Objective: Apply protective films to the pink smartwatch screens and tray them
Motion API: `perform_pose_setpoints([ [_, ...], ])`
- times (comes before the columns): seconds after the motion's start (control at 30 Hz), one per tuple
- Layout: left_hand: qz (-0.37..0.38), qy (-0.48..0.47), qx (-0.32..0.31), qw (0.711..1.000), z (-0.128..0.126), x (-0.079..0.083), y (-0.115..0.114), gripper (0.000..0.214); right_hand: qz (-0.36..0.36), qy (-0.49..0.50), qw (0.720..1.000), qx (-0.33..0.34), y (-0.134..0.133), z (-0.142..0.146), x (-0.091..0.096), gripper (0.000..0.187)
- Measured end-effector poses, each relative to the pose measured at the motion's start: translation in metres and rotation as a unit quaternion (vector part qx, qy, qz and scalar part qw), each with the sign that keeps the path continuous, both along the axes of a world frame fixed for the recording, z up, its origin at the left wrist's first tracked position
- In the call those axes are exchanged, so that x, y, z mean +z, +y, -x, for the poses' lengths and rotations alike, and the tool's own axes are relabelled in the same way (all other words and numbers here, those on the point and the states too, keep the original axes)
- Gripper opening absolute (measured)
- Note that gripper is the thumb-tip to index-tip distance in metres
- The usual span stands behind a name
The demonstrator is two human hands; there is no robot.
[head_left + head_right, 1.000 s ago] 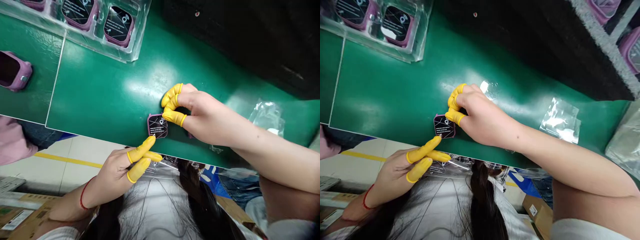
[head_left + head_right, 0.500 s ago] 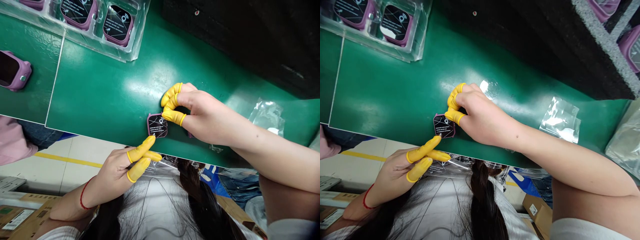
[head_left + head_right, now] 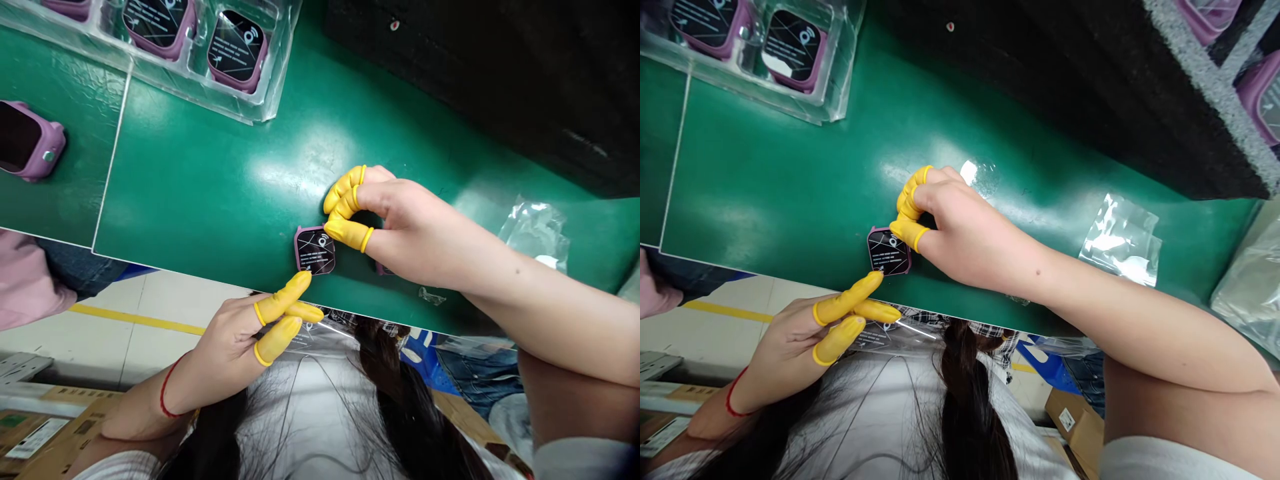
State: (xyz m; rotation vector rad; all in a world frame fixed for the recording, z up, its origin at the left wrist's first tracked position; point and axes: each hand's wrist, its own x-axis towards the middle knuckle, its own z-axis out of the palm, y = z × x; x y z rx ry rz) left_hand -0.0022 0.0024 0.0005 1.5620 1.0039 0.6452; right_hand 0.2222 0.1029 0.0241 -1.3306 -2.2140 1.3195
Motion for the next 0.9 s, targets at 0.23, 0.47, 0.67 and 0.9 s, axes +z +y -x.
perform_pose_setpoints([
  [0.23,0.069,-0.058,0.039,0.995,0.011,0.006,-0.005,0.055,0.007,0.008,0.992,-0.125,-0.001,-0.022,0.024,0.013],
  [0.47,0.12,-0.072,0.284,0.948,0.013,0.025,-0.01,0.035,-0.069,0.006,0.976,-0.208,-0.025,-0.064,0.047,0.012],
  [0.67,0.128,-0.097,0.29,0.943,0.017,0.029,-0.008,0.037,-0.041,0.018,0.956,-0.291,-0.052,-0.099,0.042,0.013],
  [0.9,0.133,-0.08,0.244,0.957,0.013,0.018,-0.008,0.043,-0.163,-0.018,0.981,-0.106,-0.053,-0.078,0.03,0.03],
])
